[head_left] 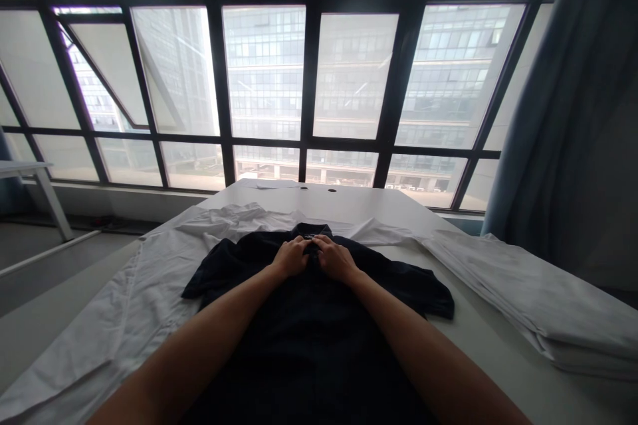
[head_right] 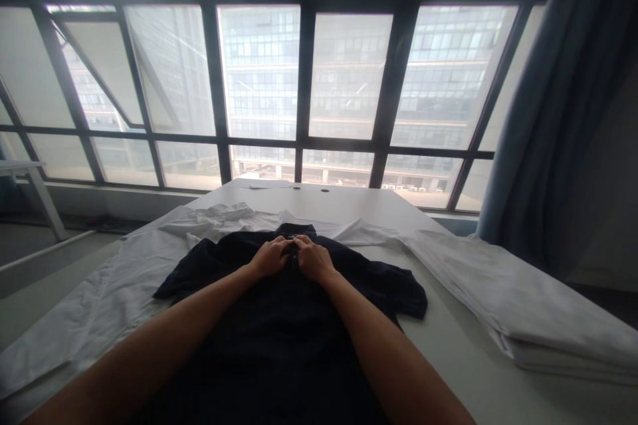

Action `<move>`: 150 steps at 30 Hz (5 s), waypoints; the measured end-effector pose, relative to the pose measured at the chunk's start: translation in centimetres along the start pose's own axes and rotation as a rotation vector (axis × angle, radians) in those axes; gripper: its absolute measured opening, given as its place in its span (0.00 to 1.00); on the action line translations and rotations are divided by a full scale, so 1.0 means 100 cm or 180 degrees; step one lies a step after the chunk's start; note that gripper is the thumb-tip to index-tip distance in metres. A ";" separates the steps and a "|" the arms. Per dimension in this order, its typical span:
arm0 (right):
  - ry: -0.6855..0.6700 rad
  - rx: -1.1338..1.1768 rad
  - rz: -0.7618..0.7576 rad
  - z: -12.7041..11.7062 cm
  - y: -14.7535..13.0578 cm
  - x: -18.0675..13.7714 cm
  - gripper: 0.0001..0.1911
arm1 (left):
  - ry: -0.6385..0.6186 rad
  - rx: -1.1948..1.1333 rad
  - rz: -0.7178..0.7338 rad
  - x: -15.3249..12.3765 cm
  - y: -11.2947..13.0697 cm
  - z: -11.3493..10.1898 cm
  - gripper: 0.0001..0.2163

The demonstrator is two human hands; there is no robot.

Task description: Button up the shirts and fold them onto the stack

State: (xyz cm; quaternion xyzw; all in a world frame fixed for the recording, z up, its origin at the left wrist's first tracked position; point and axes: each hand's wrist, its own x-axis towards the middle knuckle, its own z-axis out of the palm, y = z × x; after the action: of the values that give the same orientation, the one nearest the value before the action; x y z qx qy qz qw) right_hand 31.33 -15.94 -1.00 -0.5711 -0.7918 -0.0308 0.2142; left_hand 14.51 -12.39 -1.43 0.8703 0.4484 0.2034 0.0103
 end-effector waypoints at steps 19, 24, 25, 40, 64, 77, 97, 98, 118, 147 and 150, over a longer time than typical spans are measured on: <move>-0.0162 -0.0708 -0.0166 -0.006 0.002 0.022 0.15 | 0.0619 0.0406 -0.0175 0.001 0.003 0.002 0.05; 0.0164 -0.0276 0.0006 -0.012 0.008 0.017 0.10 | 0.0981 0.0026 -0.0052 0.004 0.004 0.002 0.06; 0.0268 -0.0135 0.0015 -0.011 0.009 0.015 0.10 | 0.1026 -0.0067 -0.0032 0.004 0.004 0.002 0.06; 0.0361 -0.0031 -0.0529 -0.009 -0.004 -0.005 0.12 | 0.0679 -0.0101 0.0082 0.003 0.000 0.009 0.10; 0.0317 -0.0145 -0.0058 -0.006 -0.004 -0.006 0.12 | 0.0440 -0.1198 -0.0145 0.010 -0.009 0.007 0.12; 0.0279 -0.0054 -0.0166 -0.007 0.004 -0.004 0.14 | 0.0546 -0.1021 0.0151 0.008 -0.014 0.014 0.09; 0.0080 0.0556 0.0091 -0.002 0.007 0.008 0.10 | 0.0499 -0.0889 0.0281 0.007 -0.012 0.015 0.08; 0.0075 0.0600 0.0079 -0.002 0.008 0.009 0.10 | 0.0496 -0.0891 0.0289 0.007 -0.012 0.015 0.08; -0.0122 0.0564 -0.0073 -0.012 0.012 0.009 0.13 | 0.0472 -0.0518 0.0775 0.000 -0.003 0.001 0.06; -0.1107 0.1241 0.0013 -0.025 0.042 0.020 0.17 | 0.0455 -0.0456 0.1075 -0.006 0.009 -0.003 0.04; -0.0944 0.0979 -0.0199 -0.028 0.044 0.018 0.17 | 0.0488 -0.0445 0.1125 -0.006 0.010 -0.003 0.03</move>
State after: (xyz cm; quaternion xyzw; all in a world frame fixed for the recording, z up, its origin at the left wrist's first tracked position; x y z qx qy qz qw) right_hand 35.72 -13.61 1.32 -0.5052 -0.8274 0.1680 0.1789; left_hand 14.88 -13.56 -1.16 0.9146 0.2729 0.2983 0.0007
